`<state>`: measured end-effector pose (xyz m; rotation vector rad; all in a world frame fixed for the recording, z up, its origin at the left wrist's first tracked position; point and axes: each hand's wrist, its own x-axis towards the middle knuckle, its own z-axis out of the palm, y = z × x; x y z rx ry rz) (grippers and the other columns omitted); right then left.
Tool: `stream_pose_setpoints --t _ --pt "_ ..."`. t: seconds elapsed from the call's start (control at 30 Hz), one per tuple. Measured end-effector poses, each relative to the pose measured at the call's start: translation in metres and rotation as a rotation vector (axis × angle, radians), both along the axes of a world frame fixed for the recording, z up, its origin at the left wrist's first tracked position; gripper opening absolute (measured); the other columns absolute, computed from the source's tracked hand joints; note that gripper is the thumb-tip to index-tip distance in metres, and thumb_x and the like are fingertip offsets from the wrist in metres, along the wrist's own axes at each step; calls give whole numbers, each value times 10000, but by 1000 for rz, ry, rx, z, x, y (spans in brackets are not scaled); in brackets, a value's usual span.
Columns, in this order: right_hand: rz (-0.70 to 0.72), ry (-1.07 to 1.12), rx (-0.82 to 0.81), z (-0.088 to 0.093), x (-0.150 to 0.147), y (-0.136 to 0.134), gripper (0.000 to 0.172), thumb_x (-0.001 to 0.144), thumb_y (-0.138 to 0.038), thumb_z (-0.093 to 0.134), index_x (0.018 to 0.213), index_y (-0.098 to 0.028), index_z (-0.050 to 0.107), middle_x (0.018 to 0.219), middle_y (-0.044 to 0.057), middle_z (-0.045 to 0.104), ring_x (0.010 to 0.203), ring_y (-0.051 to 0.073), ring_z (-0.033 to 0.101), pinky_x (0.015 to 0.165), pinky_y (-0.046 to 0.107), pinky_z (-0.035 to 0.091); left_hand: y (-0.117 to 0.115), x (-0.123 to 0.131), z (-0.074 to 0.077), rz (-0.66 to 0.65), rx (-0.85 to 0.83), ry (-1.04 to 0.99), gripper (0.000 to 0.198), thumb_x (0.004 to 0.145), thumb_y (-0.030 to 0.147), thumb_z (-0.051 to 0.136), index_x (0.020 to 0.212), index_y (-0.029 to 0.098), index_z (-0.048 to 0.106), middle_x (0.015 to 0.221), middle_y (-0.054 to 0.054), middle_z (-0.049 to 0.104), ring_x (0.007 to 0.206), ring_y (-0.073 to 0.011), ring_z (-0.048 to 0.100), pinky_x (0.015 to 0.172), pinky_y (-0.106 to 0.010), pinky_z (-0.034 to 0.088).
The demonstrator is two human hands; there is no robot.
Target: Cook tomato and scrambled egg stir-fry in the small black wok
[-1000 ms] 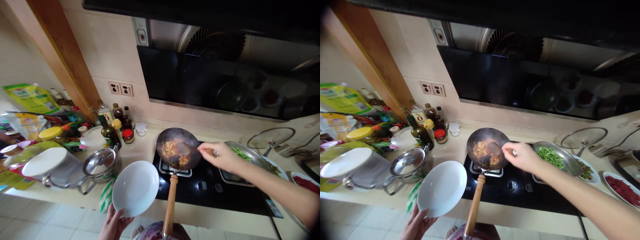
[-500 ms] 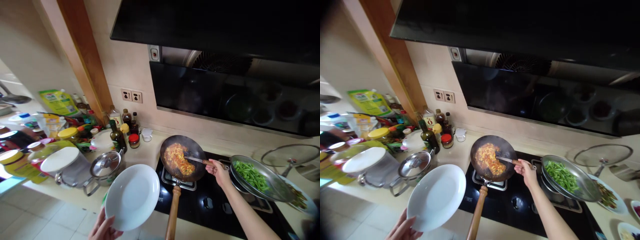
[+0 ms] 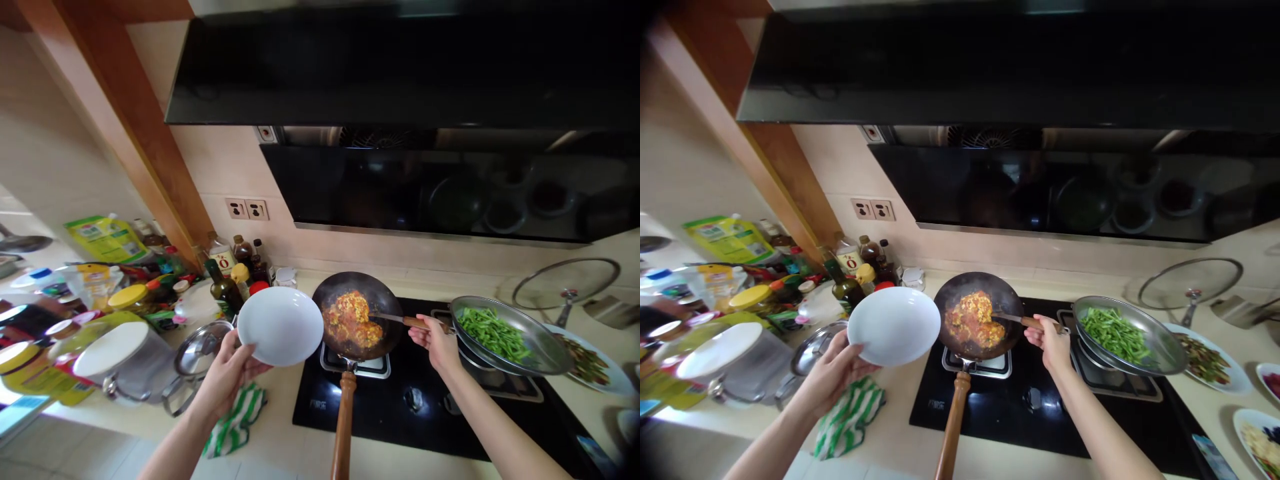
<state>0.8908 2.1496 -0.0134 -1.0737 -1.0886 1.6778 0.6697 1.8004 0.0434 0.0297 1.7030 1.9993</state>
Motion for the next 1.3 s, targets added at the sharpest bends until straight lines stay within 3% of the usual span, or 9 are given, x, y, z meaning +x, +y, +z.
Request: stream_pose_setpoints --t 0.2,0.33,0.57,0.67,0.8,0.9,1.1,1.2,1.3 --pt "-18 -2 0 16 6 0 314 593 -313 690 836 -116 659 515 66 689 478 190 679 415 213 536 32 -23 28 -67 -101 220 472 754 92 611 1165 236 428 643 39 644 551 -209 698 581 -386 613" --pt "-20 9 46 53 11 10 269 628 -295 681 832 -121 661 511 69 685 486 189 681 425 211 542 62 -40 38 -108 -108 336 584 694 16 636 1190 233 418 582 64 606 484 -200 667 491 -339 592" --pt "67 4 194 129 10 3 245 690 -305 670 861 -128 680 550 68 696 481 184 676 428 220 545 147 -19 3 -188 25 104 555 715 23 591 1196 204 383 703 13 611 479 -186 657 505 -378 592" --pt "125 -27 324 126 13 -21 327 686 -396 718 875 -131 686 586 79 708 513 209 689 456 255 570 175 5 -21 -234 152 -29 445 775 46 530 1167 173 362 786 -41 630 574 -190 694 614 -395 611" --pt "233 -104 597 96 31 -55 333 784 -461 672 932 -164 698 712 89 736 608 240 718 534 320 615 181 23 -36 -244 288 -92 402 799 76 535 1133 202 350 918 -71 630 664 -174 710 666 -355 612" --pt "341 -138 971 80 46 -73 197 871 -297 599 1032 -233 693 899 83 743 713 226 732 637 331 630 171 23 -37 -233 323 -91 418 795 101 568 1128 223 347 957 -65 615 689 -170 707 674 -353 612" --pt "536 -279 1735 83 60 -90 554 821 -45 557 1314 -297 560 1037 100 700 850 216 715 707 301 612 156 16 -37 -228 313 -66 417 781 117 605 1101 221 359 924 -53 606 682 -179 704 648 -348 613" --pt "556 -296 1789 92 66 -92 544 816 -46 567 1308 -279 567 1040 99 705 854 208 716 709 275 609 153 16 -38 -224 302 -61 446 774 128 623 1116 227 354 886 -38 609 681 -180 701 623 -334 613" --pt "508 -271 1620 104 75 -87 423 833 -81 564 1197 -284 638 983 69 722 811 190 721 711 265 605 147 15 -41 -215 305 -65 437 765 116 618 1103 223 363 883 -37 624 663 -170 699 619 -328 614"
